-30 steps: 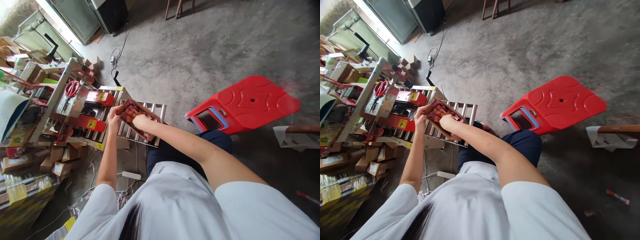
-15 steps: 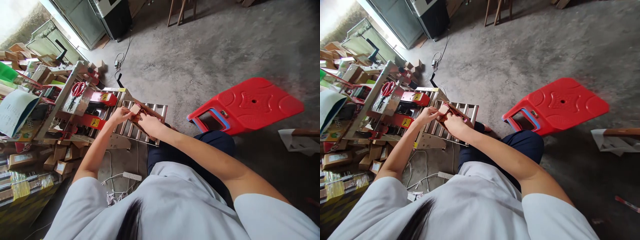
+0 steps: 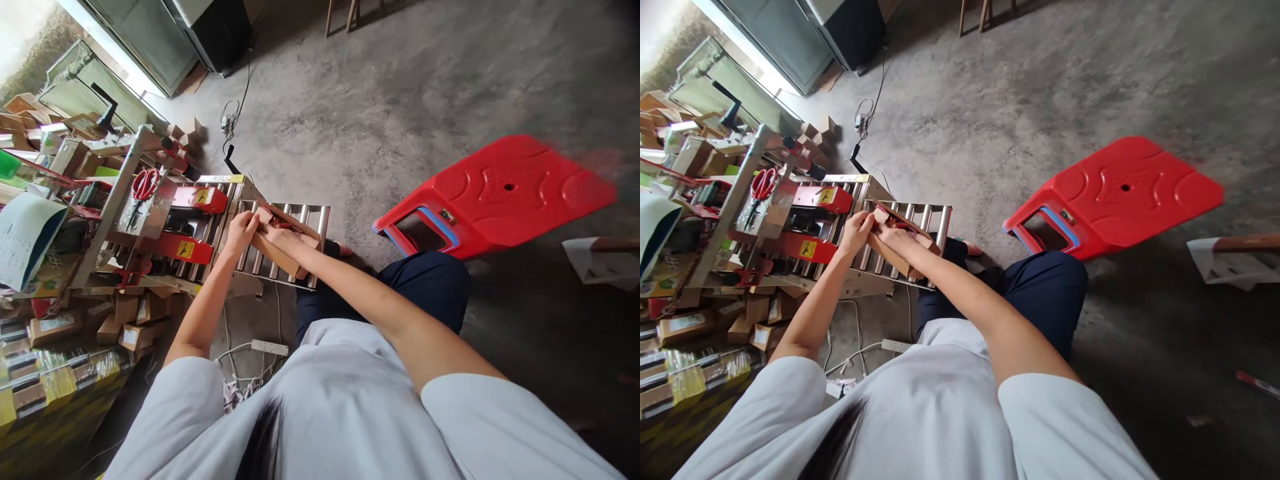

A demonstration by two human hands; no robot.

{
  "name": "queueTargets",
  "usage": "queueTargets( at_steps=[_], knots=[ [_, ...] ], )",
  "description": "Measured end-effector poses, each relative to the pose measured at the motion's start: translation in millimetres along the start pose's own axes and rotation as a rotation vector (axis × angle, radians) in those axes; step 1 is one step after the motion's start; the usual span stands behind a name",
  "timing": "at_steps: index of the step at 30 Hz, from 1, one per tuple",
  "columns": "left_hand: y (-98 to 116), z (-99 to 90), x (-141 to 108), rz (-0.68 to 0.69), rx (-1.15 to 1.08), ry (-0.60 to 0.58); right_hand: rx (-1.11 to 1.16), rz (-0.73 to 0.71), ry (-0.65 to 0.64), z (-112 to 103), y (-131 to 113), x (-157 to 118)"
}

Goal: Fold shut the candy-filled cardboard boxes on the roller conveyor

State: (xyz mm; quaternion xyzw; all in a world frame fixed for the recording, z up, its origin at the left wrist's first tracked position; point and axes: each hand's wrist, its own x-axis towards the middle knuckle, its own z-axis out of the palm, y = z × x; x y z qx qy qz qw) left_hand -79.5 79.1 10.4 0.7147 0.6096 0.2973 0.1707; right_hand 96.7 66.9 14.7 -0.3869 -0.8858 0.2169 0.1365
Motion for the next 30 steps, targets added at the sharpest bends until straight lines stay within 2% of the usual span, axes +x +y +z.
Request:
queueTargets(
  at_steps=[6,8,14,19,22,25,30],
  knots=[
    [-4,16.0,-11,-0.035,-0.090,0.187,-0.008,-0.076,0.176,13,9,2],
    [-5,17.9,-14,-0.027,-0.115,0.211,-0.022,-0.069,0.186,16,10,4],
    [-3,19.0,-16,-0.033,-0.155,0.193,-0.043,0.077,0.089,19,3,5],
    [0,20.6,-15,-0.053,-0.129,0.191,-0.031,0.298,-0.067,11,-5,5],
    [0,20.9,-13,-0.068,-0.126,0.191,-0.005,0.328,-0.140,8,0,6],
    [-1,20.9,-10,-0.065,-0.107,0.180,0.163,0.301,-0.138,7,10,4],
    [-1,23.7,-5,-0.056,-0.032,0.181,0.551,0.101,0.071,-7,13,-11]
  ],
)
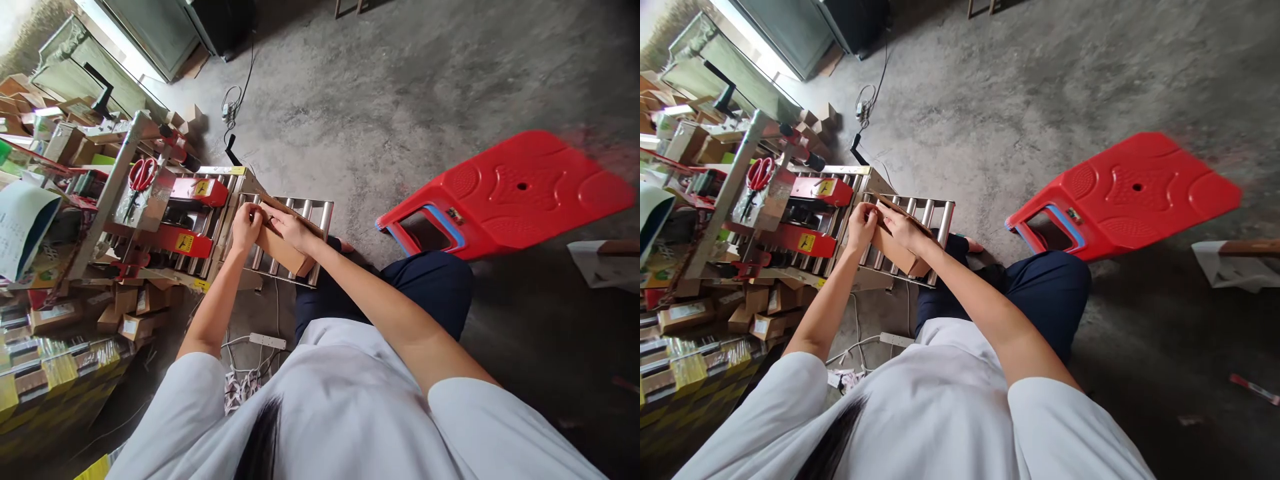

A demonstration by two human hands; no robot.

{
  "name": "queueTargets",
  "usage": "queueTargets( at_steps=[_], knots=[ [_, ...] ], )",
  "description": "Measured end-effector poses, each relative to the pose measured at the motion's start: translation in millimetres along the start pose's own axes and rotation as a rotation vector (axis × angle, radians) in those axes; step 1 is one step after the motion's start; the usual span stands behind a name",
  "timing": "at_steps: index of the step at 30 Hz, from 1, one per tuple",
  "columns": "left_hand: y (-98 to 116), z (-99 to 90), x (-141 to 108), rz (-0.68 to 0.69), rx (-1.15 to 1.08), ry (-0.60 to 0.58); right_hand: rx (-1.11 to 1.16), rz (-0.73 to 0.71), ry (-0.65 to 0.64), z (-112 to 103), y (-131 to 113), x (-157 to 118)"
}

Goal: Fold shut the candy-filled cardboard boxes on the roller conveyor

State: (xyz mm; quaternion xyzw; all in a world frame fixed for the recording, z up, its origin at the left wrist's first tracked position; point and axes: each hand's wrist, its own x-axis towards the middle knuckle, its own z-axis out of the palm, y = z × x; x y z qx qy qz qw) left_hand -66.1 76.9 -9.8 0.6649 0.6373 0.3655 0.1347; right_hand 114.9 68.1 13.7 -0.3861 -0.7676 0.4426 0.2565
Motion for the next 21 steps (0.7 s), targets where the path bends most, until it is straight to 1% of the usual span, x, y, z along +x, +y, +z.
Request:
queueTargets(
  at_steps=[2,4,6,8,9,11,13,15,16,19,21],
  knots=[
    [1,2.4,0,-0.008,0.028,0.012,0.011,-0.017,0.009,-12,-13,-11],
    [2,5.0,-1,-0.008,0.057,0.020,-0.065,-0.046,0.036,-27,-27,-22],
    [4,7.2,-2,0.000,0.086,0.048,-0.178,-0.072,0.138,-41,-36,-29],
    [5,8.7,-5,-0.004,0.091,0.086,-0.293,-0.029,0.237,-45,-37,-35],
    [6,9.1,-6,-0.010,0.082,0.105,-0.342,0.012,0.241,-42,-34,-37],
    [6,9.1,-9,-0.014,0.037,0.121,-0.418,0.074,0.166,-25,-25,-43],
    [3,8.7,-12,-0.001,-0.016,0.116,-0.469,0.076,0.088,-4,-16,-50],
    [0,8.0,-13,0.017,-0.046,0.124,-0.503,0.057,0.062,12,-10,-57],
    [-2,7.7,-13,0.027,-0.047,0.141,-0.513,0.054,0.055,17,-9,-60],
    [-2,6.7,-14,0.039,-0.001,0.248,-0.499,0.064,0.006,19,-10,-62],
    [7,6.8,-19,0.053,0.053,0.302,-0.446,0.069,-0.013,14,-12,-59]
  ],
)
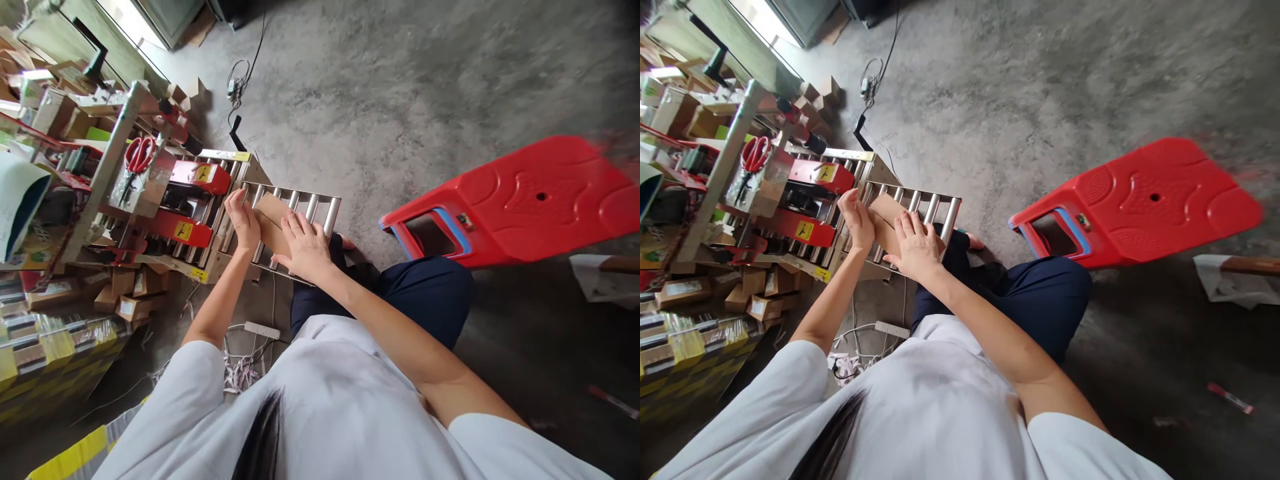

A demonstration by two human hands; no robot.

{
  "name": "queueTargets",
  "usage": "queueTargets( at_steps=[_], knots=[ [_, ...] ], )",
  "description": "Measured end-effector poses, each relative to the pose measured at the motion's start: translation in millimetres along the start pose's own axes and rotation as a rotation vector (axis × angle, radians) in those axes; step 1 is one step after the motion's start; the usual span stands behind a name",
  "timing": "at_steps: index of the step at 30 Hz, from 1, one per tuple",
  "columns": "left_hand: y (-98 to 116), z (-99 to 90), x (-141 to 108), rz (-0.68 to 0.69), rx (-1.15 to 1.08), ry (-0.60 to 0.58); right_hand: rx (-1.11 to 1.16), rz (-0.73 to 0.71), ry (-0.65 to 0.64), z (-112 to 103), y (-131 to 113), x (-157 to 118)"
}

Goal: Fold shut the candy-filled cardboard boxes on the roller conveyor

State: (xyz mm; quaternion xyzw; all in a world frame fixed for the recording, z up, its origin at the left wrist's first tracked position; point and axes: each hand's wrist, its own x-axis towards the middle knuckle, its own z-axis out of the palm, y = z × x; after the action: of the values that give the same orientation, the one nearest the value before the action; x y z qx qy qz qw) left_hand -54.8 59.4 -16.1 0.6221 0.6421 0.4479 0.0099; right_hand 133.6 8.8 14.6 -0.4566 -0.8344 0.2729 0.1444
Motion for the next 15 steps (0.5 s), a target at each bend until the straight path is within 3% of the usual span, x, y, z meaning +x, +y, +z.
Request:
queueTargets(
  at_steps=[2,6,8,11,13,15],
  knots=[
    [19,-3.3,-13,0.081,0.014,-0.068,0.122,-0.003,-0.017,-7,4,3],
    [68,-9.5,-55,0.307,-0.023,-0.549,0.397,-0.106,-0.159,-28,39,7],
    [86,-9.8,-72,0.340,0.085,-0.702,0.669,-0.106,-0.160,-35,65,4],
    [93,-6.8,-78,0.332,0.299,-0.746,1.078,0.062,0.025,-37,97,-6],
    [85,-5.0,-72,0.322,0.369,-0.743,1.130,0.154,0.085,-32,111,-18],
    [65,-6.0,-60,0.296,0.413,-0.725,1.125,0.235,0.051,-25,123,-33]
  ],
)
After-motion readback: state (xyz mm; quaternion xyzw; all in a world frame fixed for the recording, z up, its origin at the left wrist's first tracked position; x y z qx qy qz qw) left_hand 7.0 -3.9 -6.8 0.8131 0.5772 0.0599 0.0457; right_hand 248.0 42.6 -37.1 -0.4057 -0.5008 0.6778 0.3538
